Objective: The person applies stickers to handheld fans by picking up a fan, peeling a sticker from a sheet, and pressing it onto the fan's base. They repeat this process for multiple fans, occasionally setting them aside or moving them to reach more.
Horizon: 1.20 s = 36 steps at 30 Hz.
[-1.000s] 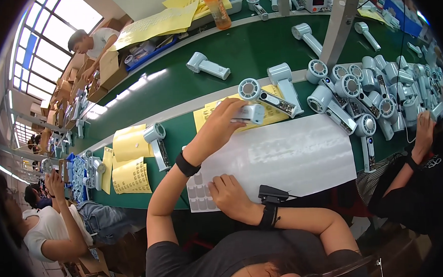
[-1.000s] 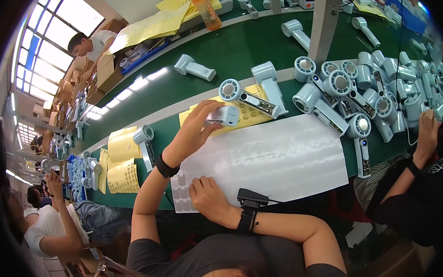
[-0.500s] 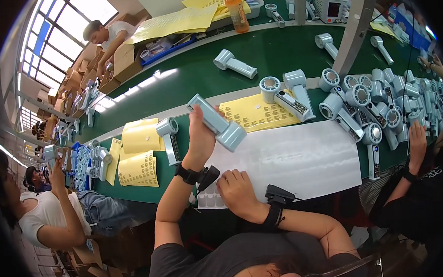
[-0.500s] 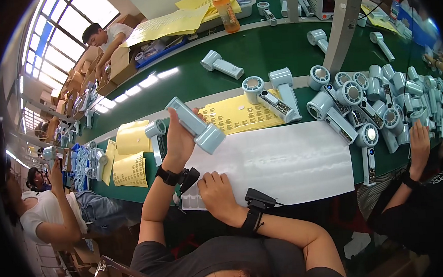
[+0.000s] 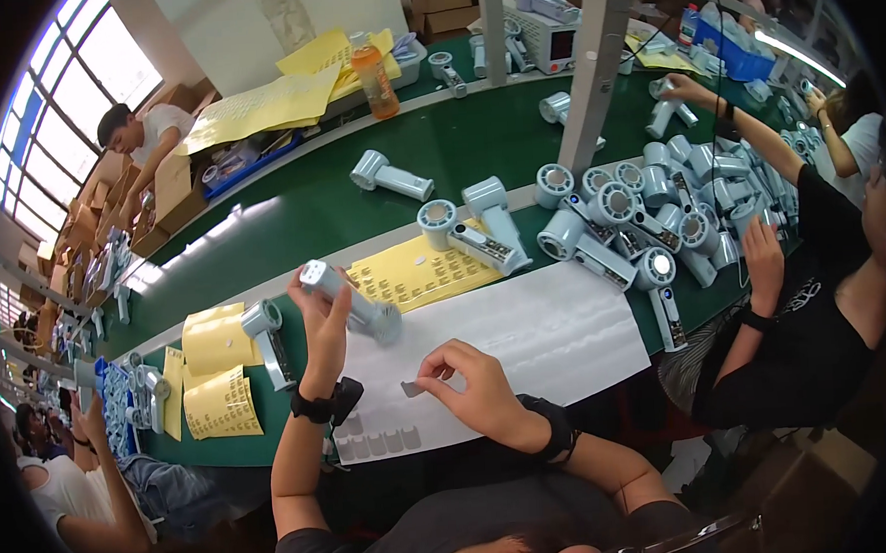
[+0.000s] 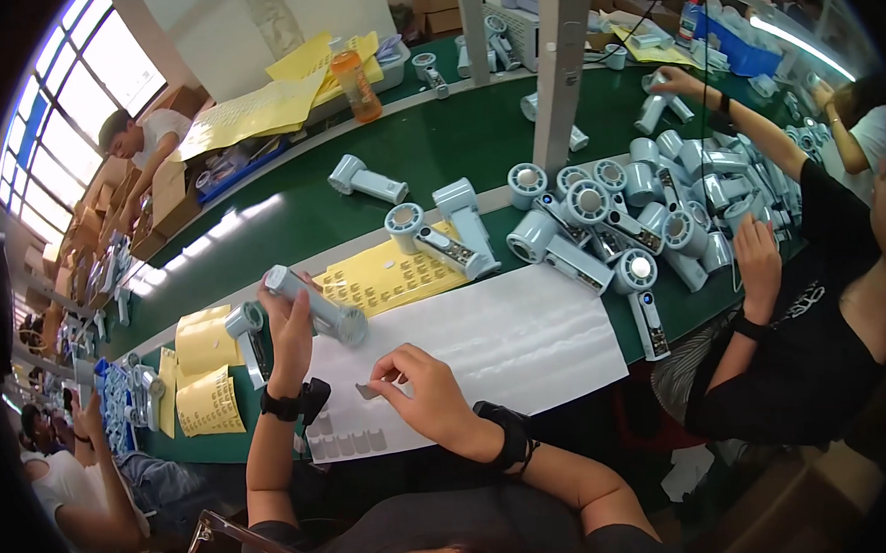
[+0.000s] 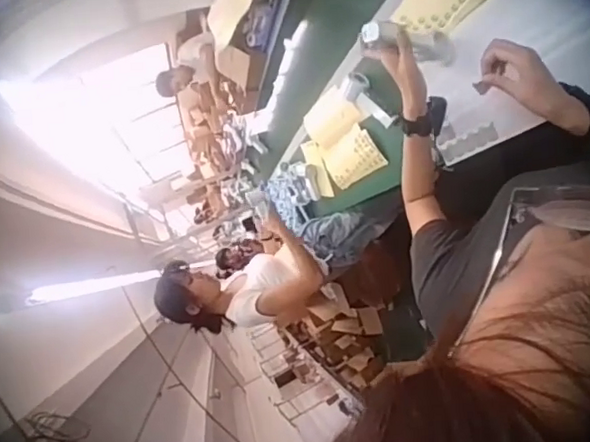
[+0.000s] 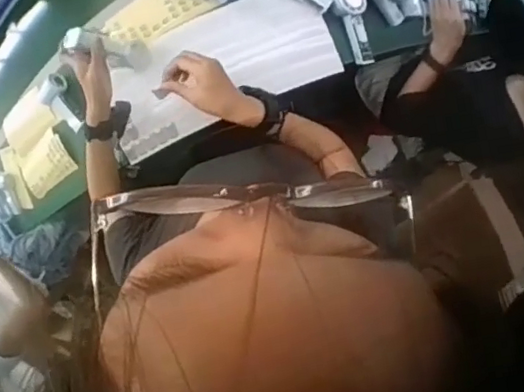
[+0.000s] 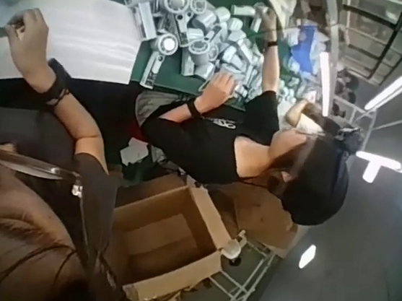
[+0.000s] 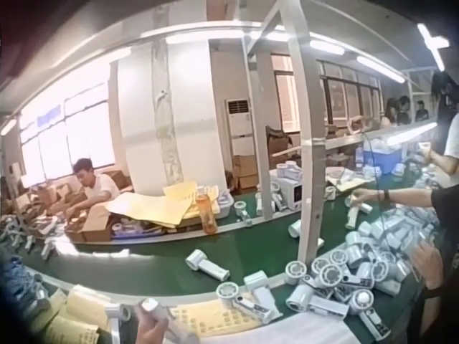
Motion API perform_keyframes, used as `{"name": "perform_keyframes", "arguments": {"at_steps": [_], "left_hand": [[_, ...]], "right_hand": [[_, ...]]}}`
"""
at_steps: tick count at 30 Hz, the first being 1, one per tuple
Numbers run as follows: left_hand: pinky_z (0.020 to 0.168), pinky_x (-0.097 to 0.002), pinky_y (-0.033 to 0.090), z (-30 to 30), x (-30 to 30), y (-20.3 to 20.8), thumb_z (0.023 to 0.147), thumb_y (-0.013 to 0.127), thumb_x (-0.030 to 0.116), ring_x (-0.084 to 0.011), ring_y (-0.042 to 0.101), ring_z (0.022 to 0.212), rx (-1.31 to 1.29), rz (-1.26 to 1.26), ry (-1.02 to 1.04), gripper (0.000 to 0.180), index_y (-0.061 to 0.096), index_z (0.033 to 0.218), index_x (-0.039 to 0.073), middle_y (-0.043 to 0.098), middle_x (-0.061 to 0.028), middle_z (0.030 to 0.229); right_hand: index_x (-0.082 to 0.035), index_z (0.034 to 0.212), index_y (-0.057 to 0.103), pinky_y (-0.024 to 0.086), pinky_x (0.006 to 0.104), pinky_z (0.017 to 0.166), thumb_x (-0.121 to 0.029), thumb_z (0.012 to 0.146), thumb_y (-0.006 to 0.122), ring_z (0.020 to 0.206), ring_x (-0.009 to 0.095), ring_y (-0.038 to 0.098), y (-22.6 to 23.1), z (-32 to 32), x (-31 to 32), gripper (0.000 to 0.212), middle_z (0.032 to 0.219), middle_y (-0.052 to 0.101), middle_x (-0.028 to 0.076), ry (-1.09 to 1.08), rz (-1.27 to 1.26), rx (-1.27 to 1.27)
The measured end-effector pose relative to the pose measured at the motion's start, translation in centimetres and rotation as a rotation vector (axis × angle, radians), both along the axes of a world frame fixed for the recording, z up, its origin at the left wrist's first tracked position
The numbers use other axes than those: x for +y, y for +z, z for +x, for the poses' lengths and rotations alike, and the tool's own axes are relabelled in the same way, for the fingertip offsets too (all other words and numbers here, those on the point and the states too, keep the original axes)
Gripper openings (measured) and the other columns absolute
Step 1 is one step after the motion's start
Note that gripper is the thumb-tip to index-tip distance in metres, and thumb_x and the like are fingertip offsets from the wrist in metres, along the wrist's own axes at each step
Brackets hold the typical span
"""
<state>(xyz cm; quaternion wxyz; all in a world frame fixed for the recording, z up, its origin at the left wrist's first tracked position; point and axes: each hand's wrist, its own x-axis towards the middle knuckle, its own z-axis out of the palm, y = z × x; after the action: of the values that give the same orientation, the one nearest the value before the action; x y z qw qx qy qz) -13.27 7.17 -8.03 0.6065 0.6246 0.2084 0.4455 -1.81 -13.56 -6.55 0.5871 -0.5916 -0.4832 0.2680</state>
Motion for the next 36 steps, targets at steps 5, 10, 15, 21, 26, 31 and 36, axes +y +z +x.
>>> {"name": "perform_keyframes", "arguments": {"at_steps": [5, 10, 15, 21, 26, 31, 36], "left_hand": [[0.098, -0.0335, 0.043, 1.3, -2.4, 0.8, 0.085, 0.072, 0.001, -0.0199, 0.055, 0.111, 0.054, 0.087, -0.114, 0.047, 0.047, 0.124, 0.002, 0.057, -0.0099, 0.119], [0.099, -0.037, 0.045, 2.9, -6.5, 5.0, 0.072, 0.08, 0.001, -0.0288, 0.059, 0.112, 0.336, 0.672, -0.083, 0.055, 0.058, 0.122, 0.002, 0.061, -0.0115, 0.116], [0.091, -0.0372, 0.052, 2.6, -8.6, 4.6, 0.066, 0.079, -0.008, -0.0325, 0.062, 0.107, 0.352, 0.8, -0.08, 0.058, 0.063, 0.121, 0.002, 0.062, -0.0139, 0.118], [0.089, -0.0369, 0.053, 2.8, -9.3, 4.1, 0.065, 0.078, -0.01, -0.0313, 0.063, 0.106, 0.33, 0.819, -0.032, 0.056, 0.064, 0.119, 0.001, 0.063, -0.0131, 0.116], [0.089, -0.037, 0.053, 2.8, -9.5, 3.9, 0.064, 0.08, -0.008, -0.0299, 0.064, 0.104, 0.311, 0.842, 0.0, 0.055, 0.064, 0.116, 0.001, 0.064, -0.0124, 0.114], [0.088, -0.0371, 0.053, 2.7, -9.4, 3.8, 0.064, 0.081, -0.006, -0.0293, 0.064, 0.104, 0.313, 0.858, 0.01, 0.054, 0.065, 0.116, 0.001, 0.064, -0.0121, 0.114], [0.088, -0.0371, 0.053, 2.8, -9.6, 3.8, 0.064, 0.081, -0.006, -0.0292, 0.064, 0.104, 0.323, 0.854, 0.017, 0.054, 0.065, 0.115, 0.001, 0.064, -0.0121, 0.113]], "right_hand": [[-0.002, 0.095, 0.061, 0.05, 0.0258, 0.076, -0.001, 0.085, 0.073, 0.085, 0.01, 0.061, 0.3, 3.1, -1.2, 0.015, 0.09, 0.062, 0.002, 0.06, -0.035, 0.336], [-0.004, 0.1, 0.055, 0.049, 0.0233, 0.081, 0.002, 0.085, 0.072, 0.088, 0.008, 0.059, 3.3, 7.6, -2.9, 0.023, 0.094, 0.061, 0.002, 0.06, 0.035, 0.572], [-0.006, 0.111, 0.043, 0.05, 0.0221, 0.078, 0.004, 0.083, 0.073, 0.084, 0.009, 0.061, 7.2, 8.0, -2.2, 0.042, 0.089, 0.063, 0.004, 0.111, -0.086, 0.614], [-0.009, 0.108, 0.037, 0.051, 0.0217, 0.076, 0.005, 0.082, 0.074, 0.081, 0.01, 0.063, 6.2, 6.9, -0.7, 0.047, 0.085, 0.065, 0.006, 0.087, -0.121, 0.604], [-0.009, 0.102, 0.037, 0.052, 0.0223, 0.076, 0.005, 0.082, 0.074, 0.081, 0.011, 0.063, 5.9, 6.4, -0.6, 0.045, 0.085, 0.065, 0.007, 0.047, -0.109, 0.609], [-0.01, 0.101, 0.036, 0.052, 0.0224, 0.076, 0.005, 0.082, 0.074, 0.082, 0.01, 0.063, 6.1, 6.3, -0.5, 0.045, 0.085, 0.065, 0.007, 0.039, -0.121, 0.589], [-0.008, 0.099, 0.035, 0.052, 0.0217, 0.068, 0.002, 0.081, 0.077, 0.074, 0.009, 0.063, 5.8, 6.1, -0.4, 0.046, 0.082, 0.066, 0.009, 0.012, -0.086, 0.563]]}}
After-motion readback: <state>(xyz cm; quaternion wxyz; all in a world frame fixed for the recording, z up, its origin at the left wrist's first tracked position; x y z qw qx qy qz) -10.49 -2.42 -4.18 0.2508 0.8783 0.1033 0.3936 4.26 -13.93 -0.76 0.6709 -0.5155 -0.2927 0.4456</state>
